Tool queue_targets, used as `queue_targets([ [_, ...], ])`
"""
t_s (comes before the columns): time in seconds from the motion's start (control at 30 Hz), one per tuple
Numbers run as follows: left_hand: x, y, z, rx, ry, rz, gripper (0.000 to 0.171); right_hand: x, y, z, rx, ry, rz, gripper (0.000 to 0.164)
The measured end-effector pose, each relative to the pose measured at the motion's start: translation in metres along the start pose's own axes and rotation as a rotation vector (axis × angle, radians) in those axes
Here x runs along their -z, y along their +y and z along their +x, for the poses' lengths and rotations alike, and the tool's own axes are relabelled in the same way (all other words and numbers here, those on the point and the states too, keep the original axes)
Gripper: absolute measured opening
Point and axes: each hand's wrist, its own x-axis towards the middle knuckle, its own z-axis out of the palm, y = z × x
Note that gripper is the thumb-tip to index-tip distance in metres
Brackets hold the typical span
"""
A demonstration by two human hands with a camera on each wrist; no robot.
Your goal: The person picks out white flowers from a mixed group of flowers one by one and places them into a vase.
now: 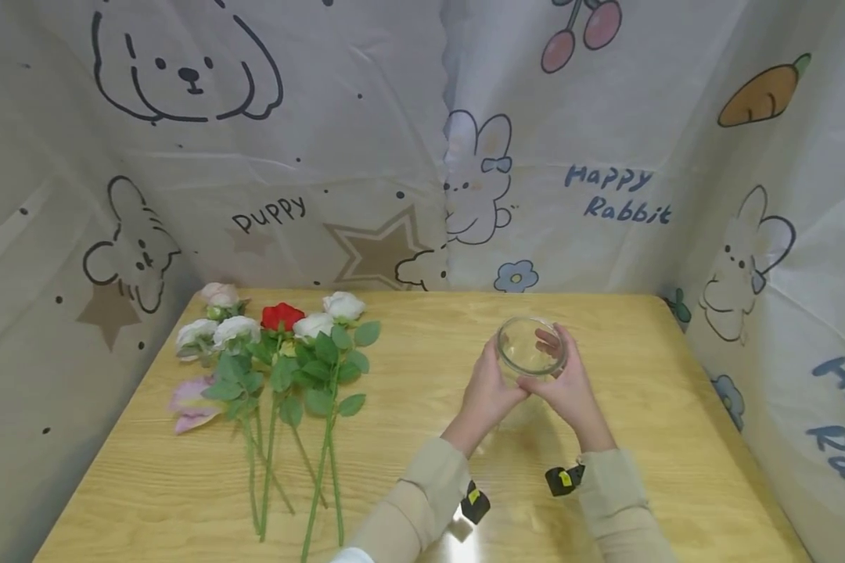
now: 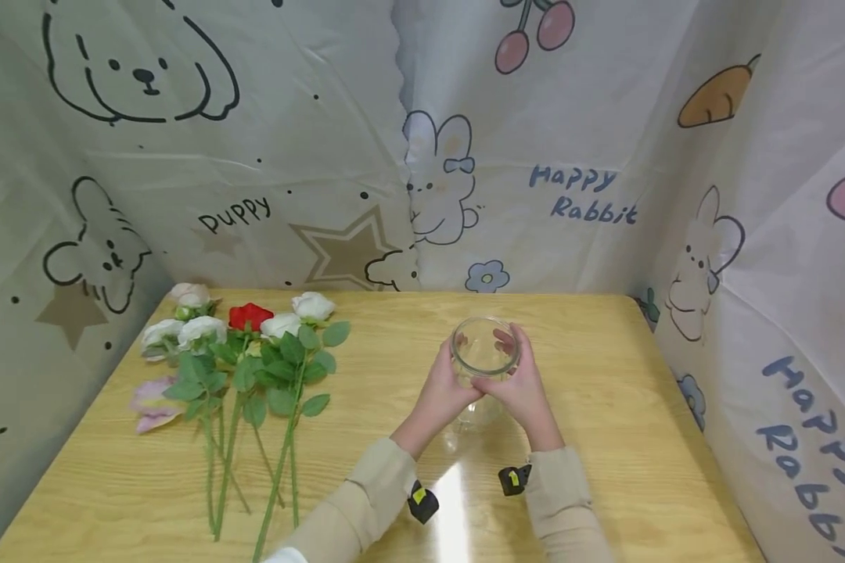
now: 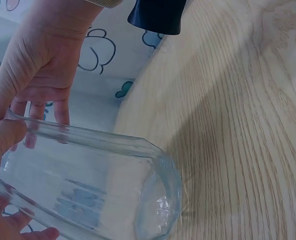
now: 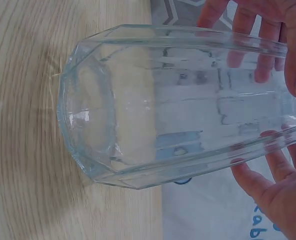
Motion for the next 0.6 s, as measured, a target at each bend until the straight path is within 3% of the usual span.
queue_targets([
  [0.23, 0.016, -0.006, -0.011, 0.065, 0.067, 0.004, 0.09, -0.019, 0.0, 0.004, 0.02, -0.061, -0.003, 0.099],
  [0.4, 0.027, -0.01, -0.021, 0.075, 0.119, 0.046, 0.09, -0.031, -0.001, 0.005, 0.055, -0.102, 0.008, 0.098],
  [0.6, 0.039, -0.014, -0.03, 0.079, 0.136, 0.085, 0.087, -0.039, -0.003, 0.004, 0.11, -0.15, -0.016, 0.098],
])
